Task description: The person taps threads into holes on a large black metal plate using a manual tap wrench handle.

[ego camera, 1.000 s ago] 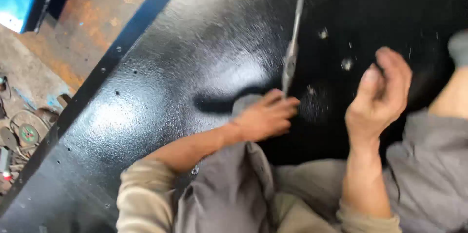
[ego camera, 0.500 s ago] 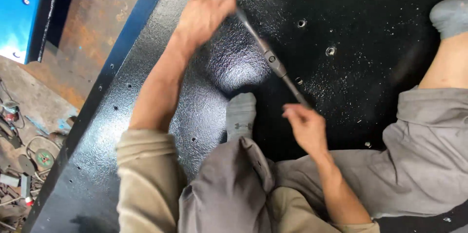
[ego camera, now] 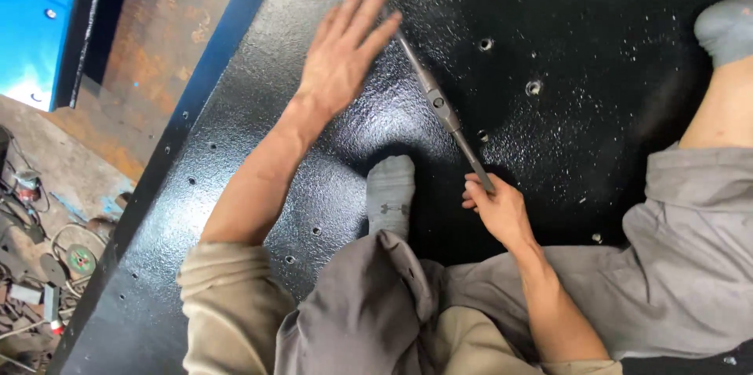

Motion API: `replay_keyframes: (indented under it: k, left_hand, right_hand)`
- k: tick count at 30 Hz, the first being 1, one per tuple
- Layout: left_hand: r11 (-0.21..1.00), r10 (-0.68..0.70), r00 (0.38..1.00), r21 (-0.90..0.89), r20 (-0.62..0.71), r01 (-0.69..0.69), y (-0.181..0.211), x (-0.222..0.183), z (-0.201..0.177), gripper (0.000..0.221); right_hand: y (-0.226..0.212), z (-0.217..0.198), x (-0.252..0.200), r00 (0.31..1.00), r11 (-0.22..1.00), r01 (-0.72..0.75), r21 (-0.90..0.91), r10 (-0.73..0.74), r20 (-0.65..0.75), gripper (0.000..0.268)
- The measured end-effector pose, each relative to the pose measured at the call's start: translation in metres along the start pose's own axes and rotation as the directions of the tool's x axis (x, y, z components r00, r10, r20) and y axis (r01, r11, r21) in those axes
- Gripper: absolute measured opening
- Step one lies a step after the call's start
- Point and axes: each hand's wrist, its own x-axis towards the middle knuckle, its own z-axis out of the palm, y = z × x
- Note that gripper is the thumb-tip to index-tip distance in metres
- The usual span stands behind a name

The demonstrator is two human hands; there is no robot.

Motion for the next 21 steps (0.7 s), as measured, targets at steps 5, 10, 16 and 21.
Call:
replay_keyframes:
  k: [5,10,16,21]
  left_hand:
    - [0.994,-0.042,0.99,-0.09,0.131,0.054,0.016,-0.008,-0.003,0.039]
    - [0.965,-0.082,0.894,-0.188,0.44,0.181,0.085,-0.106,0.0,0.027]
    - [0.731,0.374,0.858,-0.681,0.353,-0.039,0.18,-0.024,0.059,0.031]
    - [0.602,0.227,0.97,-0.772,-0.082,-0.206,0.144,0.075,0.069,0.034]
  right_hand:
    - [0.016,0.001,-0.004,0.998,0.995,-0.056,0.087,0.057,-0.006,0.027]
    - [0.001,-0.003,-0.001,0.994,0.993,-0.095,0.064,0.098,-0.038,0.025]
    - [0.001,-0.001,0.002,0.995,0.99,-0.079,-0.12,0.072,-0.064,0.027]
    - [0.014,-0.004,0.011,0.993,0.992,-0.102,0.079,0.106,-0.043,0.029]
